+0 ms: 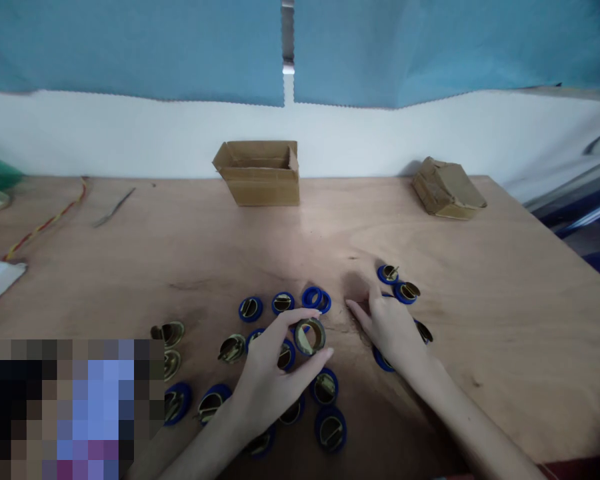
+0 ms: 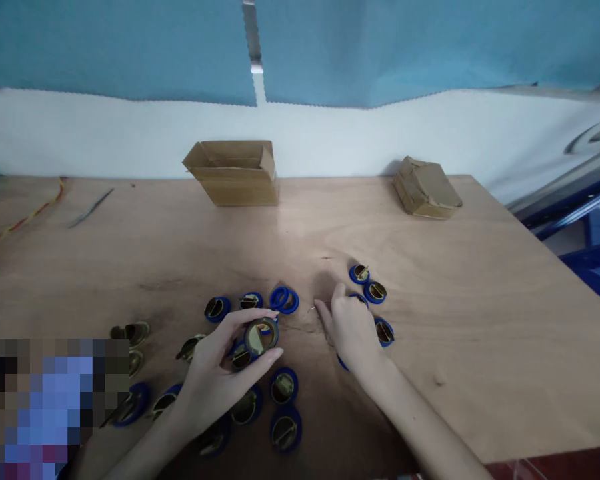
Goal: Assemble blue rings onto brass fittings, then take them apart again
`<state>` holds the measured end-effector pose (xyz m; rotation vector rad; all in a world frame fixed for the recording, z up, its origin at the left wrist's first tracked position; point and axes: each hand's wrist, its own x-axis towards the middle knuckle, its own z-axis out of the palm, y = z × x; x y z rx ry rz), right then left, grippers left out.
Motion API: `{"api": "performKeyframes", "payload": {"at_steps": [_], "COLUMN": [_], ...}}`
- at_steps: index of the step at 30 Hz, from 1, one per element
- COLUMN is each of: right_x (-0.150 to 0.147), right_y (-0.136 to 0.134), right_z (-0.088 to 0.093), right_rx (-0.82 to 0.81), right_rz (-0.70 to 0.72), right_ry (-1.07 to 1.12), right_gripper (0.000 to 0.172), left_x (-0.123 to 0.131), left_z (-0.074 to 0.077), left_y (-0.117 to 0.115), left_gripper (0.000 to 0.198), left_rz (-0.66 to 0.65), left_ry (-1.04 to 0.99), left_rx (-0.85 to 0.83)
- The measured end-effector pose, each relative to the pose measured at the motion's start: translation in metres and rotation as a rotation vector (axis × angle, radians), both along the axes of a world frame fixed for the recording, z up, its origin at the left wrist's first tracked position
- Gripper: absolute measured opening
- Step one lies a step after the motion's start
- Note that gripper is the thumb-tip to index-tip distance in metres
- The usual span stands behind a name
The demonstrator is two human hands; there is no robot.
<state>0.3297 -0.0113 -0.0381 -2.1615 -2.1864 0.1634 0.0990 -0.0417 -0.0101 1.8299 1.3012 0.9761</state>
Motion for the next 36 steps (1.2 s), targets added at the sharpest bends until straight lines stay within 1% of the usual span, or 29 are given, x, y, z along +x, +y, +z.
{"api": "performKeyframes", "payload": {"at_steps": [4, 8, 11, 14, 17, 19, 21, 22, 25, 28, 30, 32, 36], "right_x": [-0.002, 0.003, 0.005, 0.006, 0.009, 0.012, 0.015, 0.015, 0.012, 0.001, -0.007, -0.016, -0.026], "right_y": [0.001, 0.001, 0.0, 0.001, 0.003, 0.005, 0.007, 0.007, 0.006, 0.001, -0.003, -0.006, -0.01], "right_z": [-0.002, -0.003, -0.003, 0.0, 0.006, 0.013, 0.022, 0.028, 0.045, 0.057, 0.058, 0.054, 0.043], "right_rx": [-0.032, -0.021, -0.01, -0.045, -0.092, -0.124, -0.167, -0.195, -0.304, -0.395, -0.475, -0.549, -0.613], "right_rz": [-0.006, 0.075, 0.089, 0.081, 0.125, 0.16, 0.162, 0.15, 0.131, 0.202, 0.24, 0.252, 0.251], "right_ry": [0.011, 0.121, 0.154, 0.151, 0.189, 0.248, 0.366, 0.46, 0.87, 1.222, 1.353, 1.428, 1.532], "right_gripper": [0.026, 0.019, 0.019, 0.018, 0.018, 0.024, 0.029, 0.03, 0.03, 0.034, 0.036, 0.036, 0.034], "left_x": [0.0, 0.0, 0.0, 0.0, 0.0, 0.001, 0.001, 0.001, 0.001, -0.001, -0.002, -0.002, -0.002], "left_z": [-0.001, -0.003, -0.003, -0.002, -0.002, -0.003, -0.005, -0.005, -0.008, -0.009, -0.008, -0.007, -0.005], "left_y": [0.001, 0.003, 0.003, 0.003, 0.003, 0.002, 0.001, 0.0, -0.001, -0.001, 0.0, 0.002, 0.003], "left_gripper": [0.034, 0.03, 0.033, 0.034, 0.037, 0.041, 0.045, 0.048, 0.054, 0.057, 0.059, 0.059, 0.051], "left_rz": [-0.03, -0.059, -0.048, -0.033, -0.011, 0.007, 0.026, 0.036, 0.055, 0.066, 0.066, 0.055, 0.01], "left_ry": [-0.022, -0.058, -0.028, -0.004, -0.005, -0.002, -0.005, -0.017, -0.062, -0.079, -0.097, -0.135, -0.232], "left_rx": [0.067, 0.142, 0.133, 0.112, 0.081, 0.047, 0.011, -0.003, -0.011, -0.017, -0.024, -0.043, -0.163]}}
